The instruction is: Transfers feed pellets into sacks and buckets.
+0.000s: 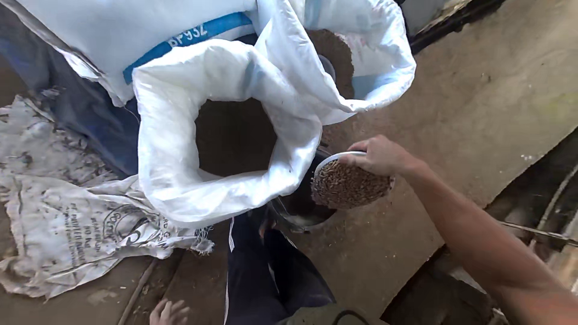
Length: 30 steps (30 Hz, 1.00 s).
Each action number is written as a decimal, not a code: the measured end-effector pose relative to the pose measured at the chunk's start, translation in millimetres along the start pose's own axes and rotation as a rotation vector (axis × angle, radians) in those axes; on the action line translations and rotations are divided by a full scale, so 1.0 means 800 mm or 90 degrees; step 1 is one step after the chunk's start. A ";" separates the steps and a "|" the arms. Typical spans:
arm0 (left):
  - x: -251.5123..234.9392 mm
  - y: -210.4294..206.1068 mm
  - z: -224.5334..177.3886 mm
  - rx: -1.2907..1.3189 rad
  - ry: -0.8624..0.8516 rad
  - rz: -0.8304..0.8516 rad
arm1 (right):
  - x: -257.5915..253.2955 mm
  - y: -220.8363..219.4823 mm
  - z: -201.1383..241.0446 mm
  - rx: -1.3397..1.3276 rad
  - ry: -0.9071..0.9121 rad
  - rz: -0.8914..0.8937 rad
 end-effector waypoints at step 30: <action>0.114 -0.205 -0.439 0.021 -0.288 0.239 | -0.374 -0.043 0.303 0.126 0.187 -0.267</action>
Point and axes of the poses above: each hand's wrist, its own x-axis away from the middle knuckle, its own y-axis out of the back of the hand, z = x × y, the point moved 9 cm from there along -x, towards the middle knuckle, and after that the axes turned 13 degrees about x, right-handed, at the moved point
